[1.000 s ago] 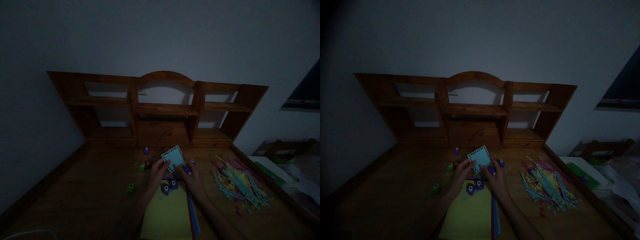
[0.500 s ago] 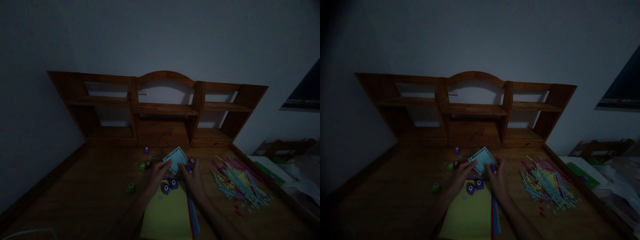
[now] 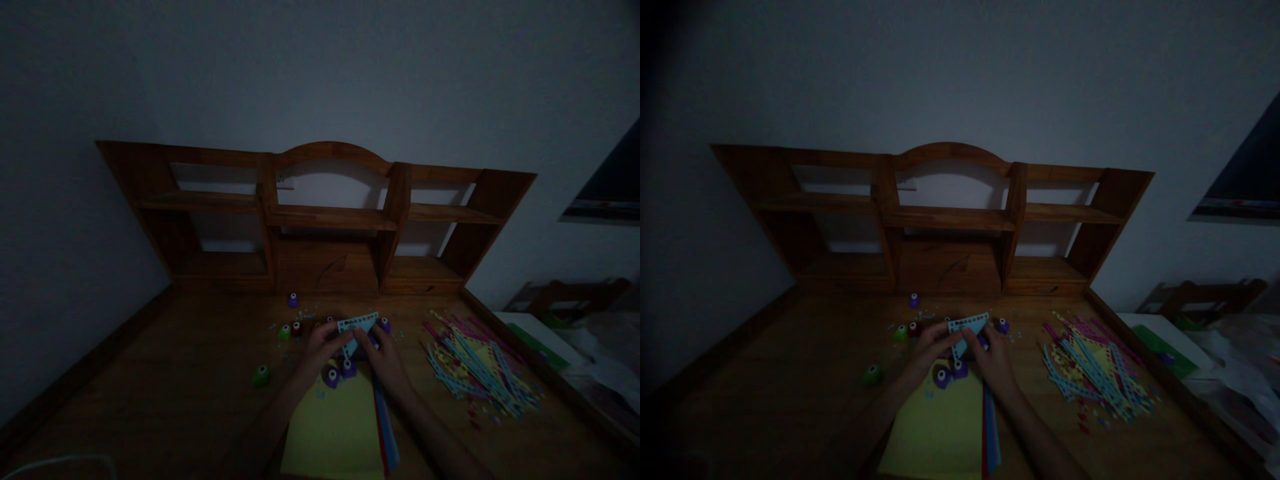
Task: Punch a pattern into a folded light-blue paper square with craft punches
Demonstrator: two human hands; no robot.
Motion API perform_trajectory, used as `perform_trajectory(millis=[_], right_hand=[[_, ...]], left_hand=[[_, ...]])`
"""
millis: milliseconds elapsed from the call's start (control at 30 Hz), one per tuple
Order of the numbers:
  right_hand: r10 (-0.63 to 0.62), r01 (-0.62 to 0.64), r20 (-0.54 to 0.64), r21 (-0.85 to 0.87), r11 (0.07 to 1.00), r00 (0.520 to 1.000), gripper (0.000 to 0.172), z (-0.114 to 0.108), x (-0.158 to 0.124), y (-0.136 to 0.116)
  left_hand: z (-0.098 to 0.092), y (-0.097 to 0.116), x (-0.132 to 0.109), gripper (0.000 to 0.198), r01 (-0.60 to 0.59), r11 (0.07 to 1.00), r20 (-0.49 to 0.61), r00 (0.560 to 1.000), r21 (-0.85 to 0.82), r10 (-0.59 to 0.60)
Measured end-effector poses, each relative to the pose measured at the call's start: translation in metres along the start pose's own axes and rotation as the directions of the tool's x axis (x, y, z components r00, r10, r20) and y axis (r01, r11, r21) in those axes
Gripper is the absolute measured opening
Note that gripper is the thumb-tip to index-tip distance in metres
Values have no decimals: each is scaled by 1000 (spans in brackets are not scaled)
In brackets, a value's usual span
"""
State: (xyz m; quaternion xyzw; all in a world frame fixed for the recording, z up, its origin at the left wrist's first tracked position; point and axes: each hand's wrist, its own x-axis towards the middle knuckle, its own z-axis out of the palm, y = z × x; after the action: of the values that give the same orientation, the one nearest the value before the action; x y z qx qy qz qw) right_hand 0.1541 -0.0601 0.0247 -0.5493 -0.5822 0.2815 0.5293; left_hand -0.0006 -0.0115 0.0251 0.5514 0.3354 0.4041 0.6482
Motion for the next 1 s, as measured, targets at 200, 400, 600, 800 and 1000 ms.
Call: perform_trajectory(millis=[200,400,600,800,1000], right_hand=[[-10,8,64,26,1000,998,29,2,-1,1],[19,-27,86,92,995,996,31,2,-1,6],[81,-96,91,183,978,993,26,0,-1,4],[89,-108,99,208,972,991,29,2,1,11],[161,-187,126,239,953,979,35,2,1,17]], left_hand=[[0,-1,6,30,-308,943,-26,949,124,313],[-1,-9,8,30,-214,973,-13,976,85,216],[-2,-18,13,29,-149,989,-46,988,8,150],[2,-10,10,38,-197,980,-106,976,-36,192],[4,-6,7,58,-198,978,-107,976,-64,190]])
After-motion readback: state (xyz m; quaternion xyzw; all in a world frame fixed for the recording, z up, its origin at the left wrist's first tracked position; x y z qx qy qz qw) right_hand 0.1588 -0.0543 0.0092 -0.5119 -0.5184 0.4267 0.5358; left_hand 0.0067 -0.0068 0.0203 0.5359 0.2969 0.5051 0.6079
